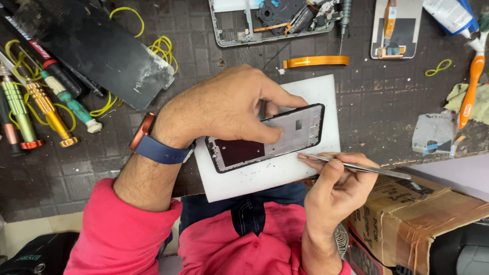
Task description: The person uses a metal spudger to scrape and remove residue from the inside of a smartphone frame. They then use a toothbrush to brush the interior surfaces of the frame.
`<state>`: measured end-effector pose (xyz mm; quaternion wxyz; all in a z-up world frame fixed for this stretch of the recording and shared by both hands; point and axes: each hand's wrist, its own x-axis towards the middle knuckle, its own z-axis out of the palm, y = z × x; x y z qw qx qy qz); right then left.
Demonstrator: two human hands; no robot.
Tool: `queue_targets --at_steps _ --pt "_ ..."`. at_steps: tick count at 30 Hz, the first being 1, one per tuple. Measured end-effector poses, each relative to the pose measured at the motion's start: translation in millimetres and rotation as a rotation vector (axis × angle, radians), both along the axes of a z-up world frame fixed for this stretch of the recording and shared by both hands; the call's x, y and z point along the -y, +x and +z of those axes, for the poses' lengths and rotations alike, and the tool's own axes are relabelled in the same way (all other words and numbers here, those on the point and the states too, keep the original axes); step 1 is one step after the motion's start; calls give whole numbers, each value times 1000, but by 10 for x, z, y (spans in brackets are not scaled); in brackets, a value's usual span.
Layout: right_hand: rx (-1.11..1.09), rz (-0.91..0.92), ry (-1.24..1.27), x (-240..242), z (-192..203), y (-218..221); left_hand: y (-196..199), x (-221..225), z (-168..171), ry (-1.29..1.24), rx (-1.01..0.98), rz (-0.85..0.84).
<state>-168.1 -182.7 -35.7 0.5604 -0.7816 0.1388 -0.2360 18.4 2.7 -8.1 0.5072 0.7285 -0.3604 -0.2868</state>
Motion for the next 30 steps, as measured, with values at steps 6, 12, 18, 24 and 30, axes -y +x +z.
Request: queue_targets --at_steps 6,12,18,24,30 --pt "15 24 -32 -8 -32 -13 -3 -12 -24 -20 47 5" --pt "-8 15 7 0 -29 4 -9 -3 -31 -12 60 8" --pt "13 47 -12 -27 39 12 -10 -2 -43 -42 115 15" --pt "-96 44 57 -71 216 50 -15 -20 -49 -103 144 23" --pt "-304 55 140 -121 403 131 -3 -13 -54 -130 161 18"
